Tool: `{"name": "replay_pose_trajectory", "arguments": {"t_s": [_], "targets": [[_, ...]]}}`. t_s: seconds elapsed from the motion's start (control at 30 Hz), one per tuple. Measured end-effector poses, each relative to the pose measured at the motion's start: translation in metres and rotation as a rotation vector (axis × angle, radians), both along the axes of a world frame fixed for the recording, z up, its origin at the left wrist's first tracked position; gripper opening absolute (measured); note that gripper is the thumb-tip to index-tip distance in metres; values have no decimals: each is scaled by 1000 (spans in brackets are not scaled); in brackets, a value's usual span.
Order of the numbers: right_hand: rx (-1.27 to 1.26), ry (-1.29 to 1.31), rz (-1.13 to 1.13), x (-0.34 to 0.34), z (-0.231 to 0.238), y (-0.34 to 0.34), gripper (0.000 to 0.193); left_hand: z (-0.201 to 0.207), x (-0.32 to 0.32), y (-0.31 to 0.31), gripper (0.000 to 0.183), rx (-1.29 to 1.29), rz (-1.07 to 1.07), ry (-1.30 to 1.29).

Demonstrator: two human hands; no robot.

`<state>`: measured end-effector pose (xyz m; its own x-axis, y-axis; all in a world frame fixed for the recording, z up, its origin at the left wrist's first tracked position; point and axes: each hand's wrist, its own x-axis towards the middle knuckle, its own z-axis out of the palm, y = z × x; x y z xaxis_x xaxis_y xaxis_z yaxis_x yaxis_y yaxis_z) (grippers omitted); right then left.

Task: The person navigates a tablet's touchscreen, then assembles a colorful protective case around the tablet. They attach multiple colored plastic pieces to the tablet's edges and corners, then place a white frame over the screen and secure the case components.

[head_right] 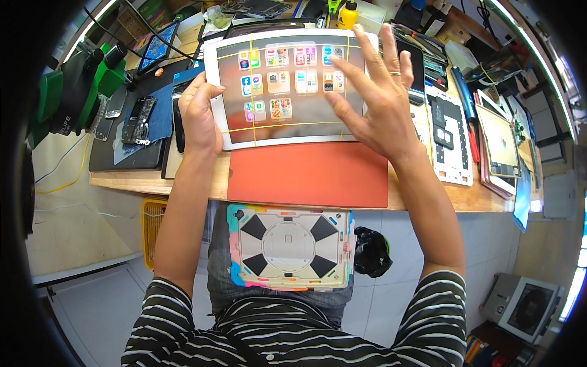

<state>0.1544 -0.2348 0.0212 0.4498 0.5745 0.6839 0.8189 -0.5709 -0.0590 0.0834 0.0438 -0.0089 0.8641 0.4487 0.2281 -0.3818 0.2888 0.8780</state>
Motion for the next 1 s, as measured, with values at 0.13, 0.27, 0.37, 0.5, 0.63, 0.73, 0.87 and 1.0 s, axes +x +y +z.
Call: {"name": "replay_pose_trajectory", "arguments": {"t_s": [0.13, 0.27, 0.37, 0.5, 0.63, 0.73, 0.87, 1.0], "targets": [[124, -6, -49, 10, -2, -5, 51, 5, -3, -4, 17, -7, 10, 2], [163, 26, 0, 9, 0, -4, 54, 1, -3, 2, 18, 1, -10, 0], [103, 13, 20, 3, 3, -1, 56, 4, -4, -2, 19, -10, -4, -3], [-19, 40, 26, -7, 3, 6, 40, 3, -4, -1, 20, -7, -18, 12], [-60, 145, 201, -10, 6, 1, 19, -3, -2, 3, 20, 3, -4, 12], [-15, 67, 176, -6, 10, -2, 20, 0, -2, -1, 20, -7, -17, -8], [94, -20, 50, 5, 5, -6, 38, -1, -1, 1, 20, -3, -19, -19], [279, 60, -13, 14, -1, -6, 67, -1, -2, 1, 20, 5, -9, -19]]}}
